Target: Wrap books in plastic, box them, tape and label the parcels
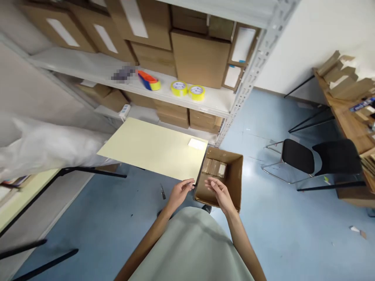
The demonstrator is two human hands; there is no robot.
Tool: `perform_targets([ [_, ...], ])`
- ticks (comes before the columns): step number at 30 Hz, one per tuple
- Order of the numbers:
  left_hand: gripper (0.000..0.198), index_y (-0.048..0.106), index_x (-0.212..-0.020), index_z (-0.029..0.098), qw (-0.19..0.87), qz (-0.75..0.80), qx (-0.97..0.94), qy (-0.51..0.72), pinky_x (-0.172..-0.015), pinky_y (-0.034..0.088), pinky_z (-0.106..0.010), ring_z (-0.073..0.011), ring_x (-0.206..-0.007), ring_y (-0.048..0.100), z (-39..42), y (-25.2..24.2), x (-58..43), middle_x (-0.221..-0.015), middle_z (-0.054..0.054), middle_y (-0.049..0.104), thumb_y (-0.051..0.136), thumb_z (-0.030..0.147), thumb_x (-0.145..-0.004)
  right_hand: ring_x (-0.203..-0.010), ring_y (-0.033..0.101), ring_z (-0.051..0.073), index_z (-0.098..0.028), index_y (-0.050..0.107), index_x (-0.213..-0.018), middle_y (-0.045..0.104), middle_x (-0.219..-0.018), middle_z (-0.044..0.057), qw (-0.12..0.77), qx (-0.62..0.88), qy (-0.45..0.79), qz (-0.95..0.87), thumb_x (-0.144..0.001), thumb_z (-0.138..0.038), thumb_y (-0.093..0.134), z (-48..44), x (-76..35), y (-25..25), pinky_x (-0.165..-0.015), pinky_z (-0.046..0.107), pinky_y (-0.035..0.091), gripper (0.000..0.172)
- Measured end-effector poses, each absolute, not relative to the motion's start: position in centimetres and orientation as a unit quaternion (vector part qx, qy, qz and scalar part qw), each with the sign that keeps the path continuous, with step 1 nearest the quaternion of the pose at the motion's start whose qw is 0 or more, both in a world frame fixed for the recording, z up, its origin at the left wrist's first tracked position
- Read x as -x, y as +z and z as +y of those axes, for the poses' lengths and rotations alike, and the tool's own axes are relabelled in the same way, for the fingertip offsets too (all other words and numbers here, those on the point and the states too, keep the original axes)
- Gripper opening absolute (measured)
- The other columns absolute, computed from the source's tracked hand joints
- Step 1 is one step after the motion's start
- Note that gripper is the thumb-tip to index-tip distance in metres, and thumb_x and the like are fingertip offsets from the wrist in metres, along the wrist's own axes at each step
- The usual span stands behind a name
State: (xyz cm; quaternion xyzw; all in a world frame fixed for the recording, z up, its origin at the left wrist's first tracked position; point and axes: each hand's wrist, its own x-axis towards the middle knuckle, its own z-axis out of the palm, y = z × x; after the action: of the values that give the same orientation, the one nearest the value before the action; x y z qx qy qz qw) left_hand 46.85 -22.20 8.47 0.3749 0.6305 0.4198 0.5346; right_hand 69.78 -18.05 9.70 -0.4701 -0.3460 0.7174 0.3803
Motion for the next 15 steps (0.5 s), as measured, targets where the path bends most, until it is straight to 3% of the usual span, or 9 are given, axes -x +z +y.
perform_targets([
  [6,0.063,0.088,-0.126,0.024,0.5,0.637,-0.287,0.511,-0.108,0.07,-0.051,-0.0342,-0.111,0.087,-29.5,10.3,-35.0,-0.131,-0.013,0.087,0.081,0.072,-0.086,-0.118,0.082,0.034,-0.029,0.089,-0.12,0.088,-0.127,0.012,0.339,0.445,0.709,-0.429,-0.087,-0.072,0.093,-22.5,-57.7,13.2,-0.115,0.054,0.061,0.054],
  [15,0.057,0.089,-0.124,0.024,0.41,0.655,-0.19,0.606,-0.111,0.068,-0.049,-0.0328,-0.112,0.086,-39.6,11.7,-18.6,-0.127,-0.011,0.088,0.082,0.066,-0.085,-0.118,0.082,0.034,-0.029,0.089,-0.113,0.088,-0.124,0.012,0.288,0.435,0.706,-0.479,-0.087,-0.064,0.094,-27.9,-39.2,13.5,-0.117,0.056,0.06,0.045],
])
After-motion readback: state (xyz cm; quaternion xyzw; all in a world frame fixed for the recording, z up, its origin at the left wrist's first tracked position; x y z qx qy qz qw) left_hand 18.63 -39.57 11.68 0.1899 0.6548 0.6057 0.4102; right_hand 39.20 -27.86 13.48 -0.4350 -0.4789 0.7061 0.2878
